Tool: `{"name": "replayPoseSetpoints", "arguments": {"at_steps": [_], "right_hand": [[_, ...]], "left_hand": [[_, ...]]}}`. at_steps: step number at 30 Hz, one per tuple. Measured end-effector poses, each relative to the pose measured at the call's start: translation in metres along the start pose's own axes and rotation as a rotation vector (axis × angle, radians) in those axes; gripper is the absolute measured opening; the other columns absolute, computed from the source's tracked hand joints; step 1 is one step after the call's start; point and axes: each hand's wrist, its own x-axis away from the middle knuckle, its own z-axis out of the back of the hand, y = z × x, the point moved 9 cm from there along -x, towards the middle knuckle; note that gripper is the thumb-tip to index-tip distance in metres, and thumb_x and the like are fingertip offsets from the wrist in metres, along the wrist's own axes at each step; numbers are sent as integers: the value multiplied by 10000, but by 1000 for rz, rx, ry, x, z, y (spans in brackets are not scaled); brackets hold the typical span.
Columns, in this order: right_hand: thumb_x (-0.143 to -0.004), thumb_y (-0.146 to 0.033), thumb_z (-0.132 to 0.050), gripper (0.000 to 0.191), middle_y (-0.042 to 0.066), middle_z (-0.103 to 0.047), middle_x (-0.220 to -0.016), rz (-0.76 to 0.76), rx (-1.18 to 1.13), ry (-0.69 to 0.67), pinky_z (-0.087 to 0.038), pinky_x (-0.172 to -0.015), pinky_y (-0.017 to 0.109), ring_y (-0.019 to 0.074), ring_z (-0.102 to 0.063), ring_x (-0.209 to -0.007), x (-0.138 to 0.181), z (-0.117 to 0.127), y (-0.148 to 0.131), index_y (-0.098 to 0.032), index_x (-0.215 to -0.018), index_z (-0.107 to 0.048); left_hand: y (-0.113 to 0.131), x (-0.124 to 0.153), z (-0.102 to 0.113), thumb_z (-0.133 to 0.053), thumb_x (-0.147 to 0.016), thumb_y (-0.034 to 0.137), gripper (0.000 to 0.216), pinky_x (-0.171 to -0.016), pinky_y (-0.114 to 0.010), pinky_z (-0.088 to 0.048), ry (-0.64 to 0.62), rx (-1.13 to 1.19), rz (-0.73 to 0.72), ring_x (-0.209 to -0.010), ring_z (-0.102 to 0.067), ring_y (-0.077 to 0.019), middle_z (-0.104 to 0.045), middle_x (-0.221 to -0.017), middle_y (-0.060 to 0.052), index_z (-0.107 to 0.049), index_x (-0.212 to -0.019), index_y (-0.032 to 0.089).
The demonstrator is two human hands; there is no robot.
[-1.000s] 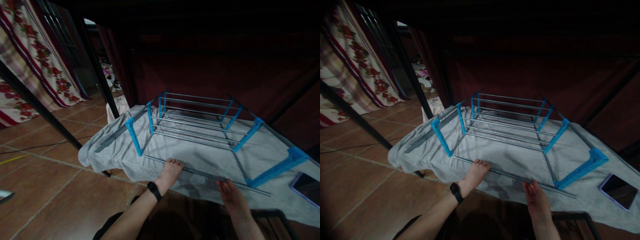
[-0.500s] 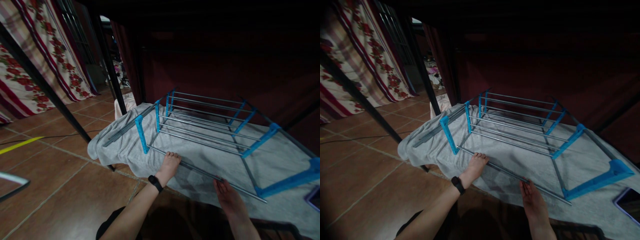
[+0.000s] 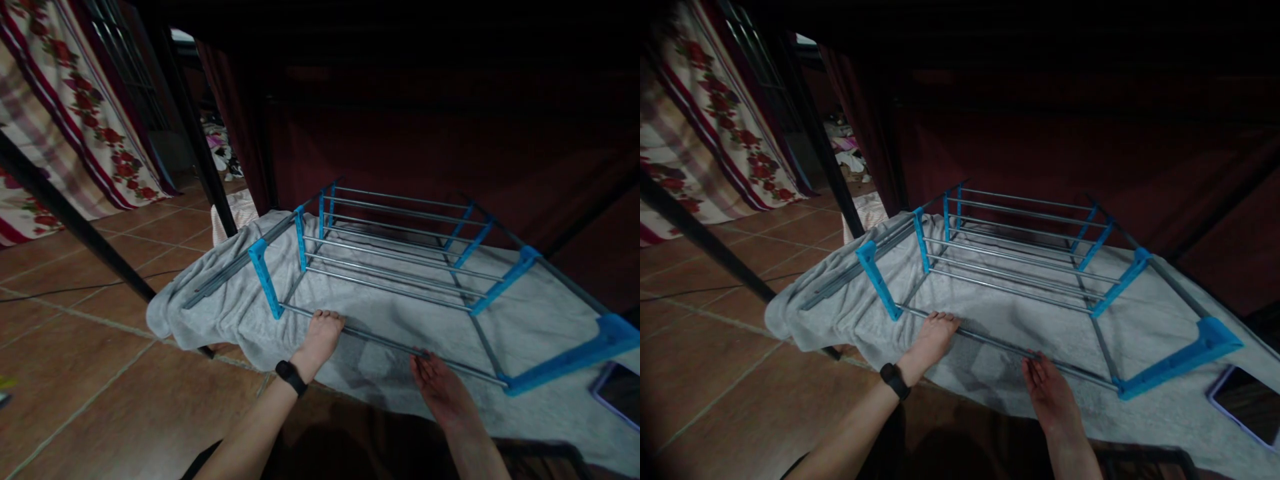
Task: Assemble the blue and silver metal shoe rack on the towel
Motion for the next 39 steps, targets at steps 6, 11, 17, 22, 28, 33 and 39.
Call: {"name": "replayPoseSetpoints", "arguments": {"at_steps": [6,11,17,22,28,33,39], "right_hand": [[-813,-160,-632,57,43,-701,-904,10,-42,-33,-582,-794,239,133,-673,-881,0,-22,-4,-200,-819,-672],[-792,-120,-653,74,21,-700,-839,36,-106,-8,-582,-782,237,126,-677,-829,-12,-23,-9,-193,-793,-665],[-815,-126,-635,79,-7,-686,-741,109,-181,64,-580,-721,215,94,-654,-709,-21,-12,-24,-191,-777,-658],[-818,-143,-643,83,-16,-677,-705,120,-210,148,-573,-720,196,78,-647,-668,-24,-3,-33,-191,-750,-641],[-819,-129,-633,70,-6,-689,-732,101,-250,130,-578,-687,205,88,-651,-673,-24,-2,-37,-187,-784,-647],[-792,-101,-646,81,-6,-683,-706,78,-285,196,-581,-667,214,94,-637,-627,-25,4,-36,-178,-768,-646],[-779,-128,-678,61,-2,-698,-762,86,-258,119,-582,-691,216,104,-661,-695,-36,4,-31,-186,-792,-664]], "left_hand": [[-12,-5,5,-391,-896,86,305,-934,-375,-404,14,-21,39,-1010,-606,-220,-669,-1001,-92,-643,-1022,202],[-8,-11,10,-390,-920,146,268,-908,-362,-412,1,-32,27,-992,-618,-223,-680,-986,-84,-641,-991,205],[-3,-14,9,-387,-916,130,286,-912,-357,-411,-21,-31,18,-1001,-619,-219,-687,-1015,-81,-640,-1020,215],[-5,-19,2,-386,-912,111,308,-912,-352,-418,-30,-42,11,-1015,-628,-217,-688,-1046,-81,-640,-1049,219],[-8,-24,2,-391,-925,141,291,-934,-350,-411,-74,-13,33,-1046,-621,-211,-689,-1067,-76,-634,-1064,223],[-7,-25,12,-381,-929,152,281,-915,-346,-414,-77,55,13,-1029,-619,-211,-678,-1072,-79,-637,-1032,203],[-13,-22,6,-331,-918,97,341,-919,-360,-412,-109,103,9,-1039,-618,-215,-672,-1093,-77,-631,-1039,210]]}}
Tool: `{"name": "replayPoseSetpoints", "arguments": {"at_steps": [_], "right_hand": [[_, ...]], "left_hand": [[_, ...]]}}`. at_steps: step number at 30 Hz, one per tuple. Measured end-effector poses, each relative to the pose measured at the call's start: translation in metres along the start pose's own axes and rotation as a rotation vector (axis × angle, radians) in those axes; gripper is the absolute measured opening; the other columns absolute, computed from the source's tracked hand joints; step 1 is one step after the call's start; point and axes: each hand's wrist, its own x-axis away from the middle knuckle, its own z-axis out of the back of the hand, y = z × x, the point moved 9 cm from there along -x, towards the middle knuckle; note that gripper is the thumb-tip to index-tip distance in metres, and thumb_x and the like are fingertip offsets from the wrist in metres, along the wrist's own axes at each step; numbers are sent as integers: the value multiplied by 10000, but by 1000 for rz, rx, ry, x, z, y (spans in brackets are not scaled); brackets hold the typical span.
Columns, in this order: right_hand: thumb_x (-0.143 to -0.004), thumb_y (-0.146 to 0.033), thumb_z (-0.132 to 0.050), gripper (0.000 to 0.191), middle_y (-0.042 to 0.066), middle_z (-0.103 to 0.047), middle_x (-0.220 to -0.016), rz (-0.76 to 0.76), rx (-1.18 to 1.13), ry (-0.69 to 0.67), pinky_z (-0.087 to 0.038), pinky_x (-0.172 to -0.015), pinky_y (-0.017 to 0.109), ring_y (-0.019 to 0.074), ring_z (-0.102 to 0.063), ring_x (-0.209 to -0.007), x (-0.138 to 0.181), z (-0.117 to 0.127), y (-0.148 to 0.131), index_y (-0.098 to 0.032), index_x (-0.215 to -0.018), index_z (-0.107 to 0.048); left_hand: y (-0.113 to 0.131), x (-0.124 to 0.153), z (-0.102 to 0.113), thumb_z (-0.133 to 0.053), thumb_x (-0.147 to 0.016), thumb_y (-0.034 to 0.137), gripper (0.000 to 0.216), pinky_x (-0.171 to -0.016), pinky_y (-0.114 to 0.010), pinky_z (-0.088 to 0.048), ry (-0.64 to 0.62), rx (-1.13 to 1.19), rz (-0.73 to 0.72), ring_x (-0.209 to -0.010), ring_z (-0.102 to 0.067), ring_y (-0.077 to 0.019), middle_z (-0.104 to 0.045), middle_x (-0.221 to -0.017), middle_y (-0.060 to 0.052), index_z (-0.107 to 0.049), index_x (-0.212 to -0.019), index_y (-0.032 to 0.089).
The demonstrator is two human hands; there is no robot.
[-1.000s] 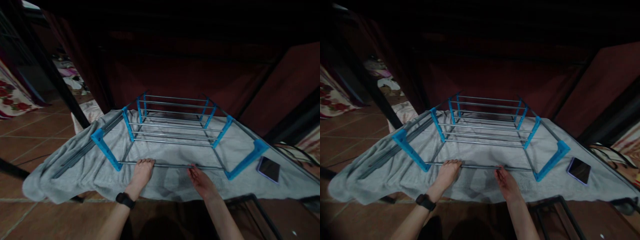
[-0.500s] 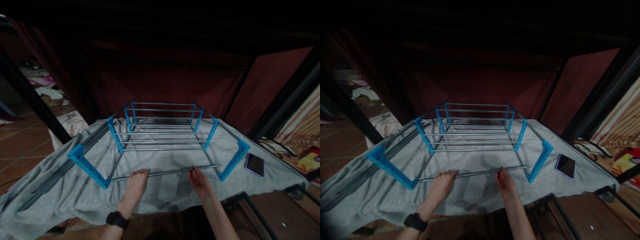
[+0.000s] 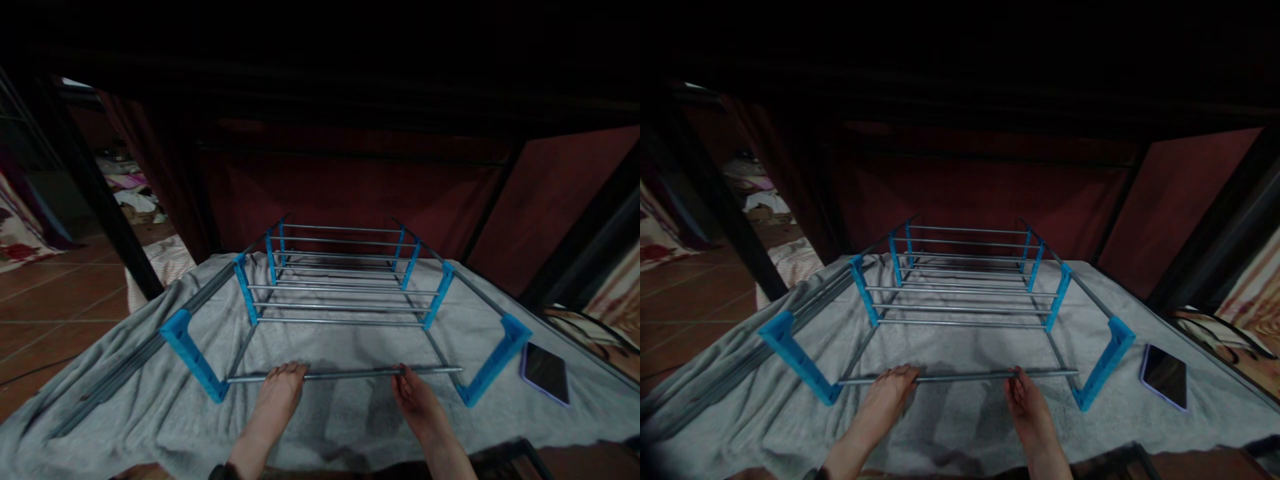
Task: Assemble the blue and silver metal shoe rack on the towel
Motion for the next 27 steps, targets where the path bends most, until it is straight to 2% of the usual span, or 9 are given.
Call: {"name": "replayPoseSetpoints", "arguments": {"at_steps": [8,18,27], "right_hand": [[-769,-123,-675,82,3,-709,-793,-8,31,-14,-590,-683,228,119,-674,-727,-11,4,7,-192,-812,-672],[-787,-125,-665,71,15,-720,-816,-35,49,-12,-591,-724,229,111,-680,-756,-17,-6,9,-175,-837,-676],[-758,-113,-659,86,5,-708,-801,-31,77,-22,-590,-732,243,123,-671,-750,-9,7,6,-186,-802,-673]], "left_hand": [[-9,-3,3,-362,-908,107,299,-946,-365,-401,-5,39,31,-1048,-614,-211,-676,-1076,-51,-609,-1032,220],[-20,-5,2,-343,-887,62,371,-934,-341,-421,16,64,23,-1060,-616,-196,-672,-1101,-49,-581,-1114,233],[-11,0,0,-347,-883,53,352,-931,-346,-423,-12,10,36,-1056,-622,-204,-674,-1080,-57,-622,-1027,218]]}}
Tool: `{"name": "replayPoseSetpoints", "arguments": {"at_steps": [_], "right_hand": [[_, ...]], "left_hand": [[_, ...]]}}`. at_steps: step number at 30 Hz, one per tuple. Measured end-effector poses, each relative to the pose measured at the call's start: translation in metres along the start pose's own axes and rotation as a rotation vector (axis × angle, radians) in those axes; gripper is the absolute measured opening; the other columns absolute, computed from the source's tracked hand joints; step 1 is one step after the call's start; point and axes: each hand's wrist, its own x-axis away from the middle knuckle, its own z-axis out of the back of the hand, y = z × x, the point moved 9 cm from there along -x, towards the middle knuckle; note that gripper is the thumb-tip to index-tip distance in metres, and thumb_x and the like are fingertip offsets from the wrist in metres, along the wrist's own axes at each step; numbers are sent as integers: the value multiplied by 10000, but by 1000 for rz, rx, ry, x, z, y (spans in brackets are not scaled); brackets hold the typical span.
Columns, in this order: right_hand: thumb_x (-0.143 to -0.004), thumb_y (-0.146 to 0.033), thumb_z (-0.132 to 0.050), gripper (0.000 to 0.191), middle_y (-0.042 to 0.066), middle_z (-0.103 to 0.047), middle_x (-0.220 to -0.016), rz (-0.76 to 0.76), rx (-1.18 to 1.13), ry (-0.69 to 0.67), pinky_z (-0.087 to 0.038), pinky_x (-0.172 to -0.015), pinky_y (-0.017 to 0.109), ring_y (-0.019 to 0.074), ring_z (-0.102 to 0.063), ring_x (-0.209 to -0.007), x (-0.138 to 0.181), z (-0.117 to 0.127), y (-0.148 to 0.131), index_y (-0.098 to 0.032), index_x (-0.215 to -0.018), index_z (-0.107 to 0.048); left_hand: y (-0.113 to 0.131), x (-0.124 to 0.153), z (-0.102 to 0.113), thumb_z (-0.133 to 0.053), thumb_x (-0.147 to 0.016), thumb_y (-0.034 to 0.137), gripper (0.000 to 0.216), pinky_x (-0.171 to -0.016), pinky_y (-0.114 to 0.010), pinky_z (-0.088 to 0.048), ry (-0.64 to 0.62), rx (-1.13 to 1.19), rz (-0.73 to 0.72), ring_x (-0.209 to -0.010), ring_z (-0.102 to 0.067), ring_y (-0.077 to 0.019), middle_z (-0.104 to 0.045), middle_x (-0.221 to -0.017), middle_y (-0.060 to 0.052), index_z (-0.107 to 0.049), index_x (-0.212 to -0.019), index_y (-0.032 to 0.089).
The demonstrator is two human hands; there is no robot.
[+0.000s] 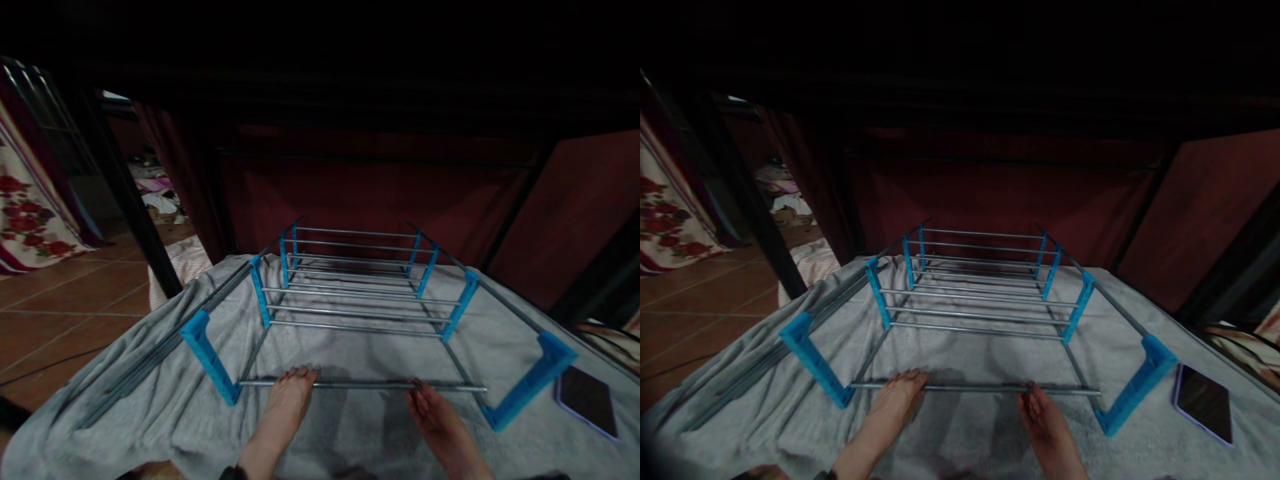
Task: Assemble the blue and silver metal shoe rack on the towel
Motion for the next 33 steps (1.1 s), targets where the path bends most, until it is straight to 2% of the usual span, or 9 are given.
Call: {"name": "replayPoseSetpoints", "arguments": {"at_steps": [9,15,20,27,33], "right_hand": [[-796,-164,-616,42,24,-671,-792,-3,68,-15,-585,-769,292,150,-662,-805,16,-6,-11,-195,-768,-623],[-772,-145,-622,48,29,-670,-797,17,113,-69,-582,-790,299,153,-662,-815,20,-7,-18,-192,-774,-620],[-752,-113,-599,79,39,-683,-827,0,166,-6,-590,-765,278,143,-668,-801,16,1,-25,-189,-753,-622],[-821,-71,-536,142,22,-681,-815,-25,173,53,-613,-704,283,139,-679,-784,1,15,-34,-188,-811,-616],[-851,-68,-522,143,23,-676,-825,-40,169,75,-612,-674,257,135,-684,-771,-2,16,-28,-185,-832,-603]], "left_hand": [[3,5,-21,-320,-913,76,378,-943,-333,-423,-10,-12,-127,-1048,-625,-199,-677,-1103,-84,-598,-1139,198],[10,8,-9,-321,-902,61,363,-928,-306,-425,15,26,-120,-1040,-618,-178,-659,-1104,-66,-562,-1131,205],[20,14,2,-339,-858,3,419,-945,-301,-416,62,-23,-134,-1066,-589,-166,-615,-1175,-63,-528,-1162,221],[12,15,-1,-319,-893,15,383,-978,-364,-409,79,-95,-119,-1030,-603,-191,-626,-1116,-72,-549,-1125,215],[7,13,1,-337,-903,31,382,-1021,-377,-391,81,-102,-100,-1061,-593,-192,-628,-1141,-88,-557,-1164,203]]}}
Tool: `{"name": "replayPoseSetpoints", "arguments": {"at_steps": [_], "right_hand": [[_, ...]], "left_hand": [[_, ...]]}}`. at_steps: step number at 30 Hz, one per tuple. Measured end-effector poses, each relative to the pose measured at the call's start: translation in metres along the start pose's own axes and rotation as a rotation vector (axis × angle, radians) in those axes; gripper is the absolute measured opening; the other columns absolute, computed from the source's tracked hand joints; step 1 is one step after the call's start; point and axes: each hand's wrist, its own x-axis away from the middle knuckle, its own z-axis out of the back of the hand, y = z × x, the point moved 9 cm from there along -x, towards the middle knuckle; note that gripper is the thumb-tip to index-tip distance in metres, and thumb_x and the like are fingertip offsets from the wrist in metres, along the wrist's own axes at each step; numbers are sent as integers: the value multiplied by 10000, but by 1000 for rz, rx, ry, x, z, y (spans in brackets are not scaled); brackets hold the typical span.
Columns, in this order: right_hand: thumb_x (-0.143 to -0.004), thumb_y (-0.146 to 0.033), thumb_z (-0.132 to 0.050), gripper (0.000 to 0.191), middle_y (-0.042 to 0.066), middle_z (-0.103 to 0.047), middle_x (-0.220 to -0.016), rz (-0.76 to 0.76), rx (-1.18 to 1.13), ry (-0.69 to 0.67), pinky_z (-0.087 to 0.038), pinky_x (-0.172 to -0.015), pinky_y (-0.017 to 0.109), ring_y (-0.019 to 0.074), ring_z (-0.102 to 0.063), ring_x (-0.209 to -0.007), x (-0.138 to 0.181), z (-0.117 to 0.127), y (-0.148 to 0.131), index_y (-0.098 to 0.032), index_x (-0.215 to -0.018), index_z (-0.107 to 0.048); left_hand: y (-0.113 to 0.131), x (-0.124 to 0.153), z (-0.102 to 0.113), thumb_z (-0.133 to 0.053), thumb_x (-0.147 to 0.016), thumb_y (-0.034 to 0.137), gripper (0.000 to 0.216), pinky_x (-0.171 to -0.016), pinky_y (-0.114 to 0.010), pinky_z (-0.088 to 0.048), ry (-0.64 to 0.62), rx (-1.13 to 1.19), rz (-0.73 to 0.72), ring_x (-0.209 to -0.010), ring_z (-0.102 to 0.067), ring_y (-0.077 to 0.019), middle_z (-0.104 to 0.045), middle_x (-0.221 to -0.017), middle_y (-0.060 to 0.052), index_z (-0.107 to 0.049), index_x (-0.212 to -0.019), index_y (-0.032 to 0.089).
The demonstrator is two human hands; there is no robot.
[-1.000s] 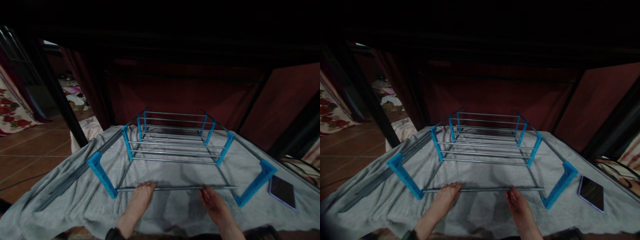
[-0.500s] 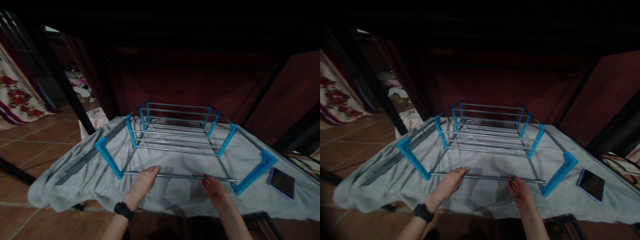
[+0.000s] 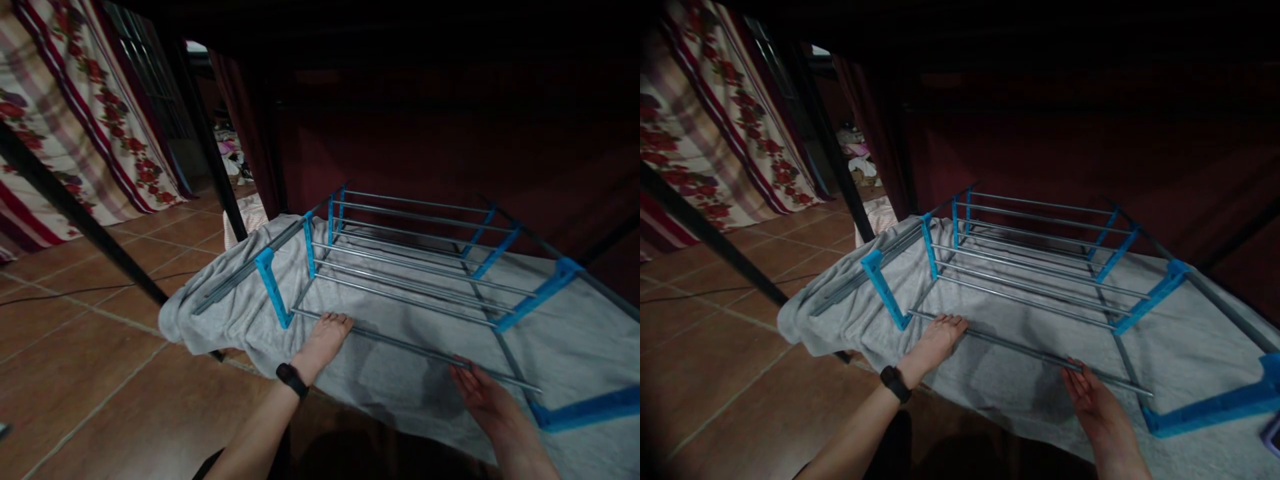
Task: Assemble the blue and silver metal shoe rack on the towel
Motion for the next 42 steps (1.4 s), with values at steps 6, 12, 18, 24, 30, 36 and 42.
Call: {"name": "replayPoseSetpoints", "arguments": {"at_steps": [6,12,18,24,30,36,42], "right_hand": [[-851,-67,-543,136,18,-675,-846,10,-4,17,-611,-692,252,130,-685,-774,1,1,3,-185,-864,-609],[-867,-109,-551,109,16,-675,-834,6,29,8,-606,-690,237,116,-675,-773,0,-4,7,-183,-818,-612],[-864,-130,-561,106,5,-662,-775,2,34,27,-594,-673,220,107,-663,-723,5,-6,9,-199,-792,-597],[-856,-127,-559,92,2,-645,-723,-3,55,38,-591,-644,220,112,-656,-673,9,-5,8,-193,-797,-586],[-817,-105,-572,102,0,-635,-727,18,68,22,-600,-659,253,124,-652,-690,8,-3,6,-202,-788,-563],[-815,-95,-549,119,-6,-630,-734,17,51,62,-596,-638,243,116,-638,-679,11,0,-1,-211,-789,-559],[-838,-107,-541,113,-25,-621,-709,-9,31,57,-595,-630,237,99,-631,-649,17,-3,-1,-202,-779,-558]], "left_hand": [[-3,-3,-1,-352,-887,26,405,-996,-386,-414,-18,4,10,-1056,-599,-206,-640,-1114,-97,-572,-1181,196],[-9,-2,-3,-360,-911,66,336,-954,-378,-431,-47,19,35,-1006,-622,-205,-656,-1077,-102,-579,-1125,203],[-9,0,-3,-376,-915,90,304,-917,-348,-441,-43,5,60,-985,-631,-194,-664,-1050,-83,-561,-1124,211],[-4,3,0,-352,-938,121,308,-921,-350,-435,-57,37,55,-1005,-624,-193,-653,-1074,-86,-545,-1159,217],[0,1,-2,-358,-907,67,338,-910,-340,-443,-53,-3,46,-1001,-625,-192,-655,-1069,-86,-556,-1141,210],[8,0,-3,-347,-907,54,321,-881,-351,-456,-38,-7,14,-962,-638,-204,-662,-1043,-84,-566,-1095,193],[11,3,-1,-338,-898,35,353,-928,-360,-440,-24,13,-2,-993,-630,-200,-650,-1103,-103,-554,-1136,182]]}}
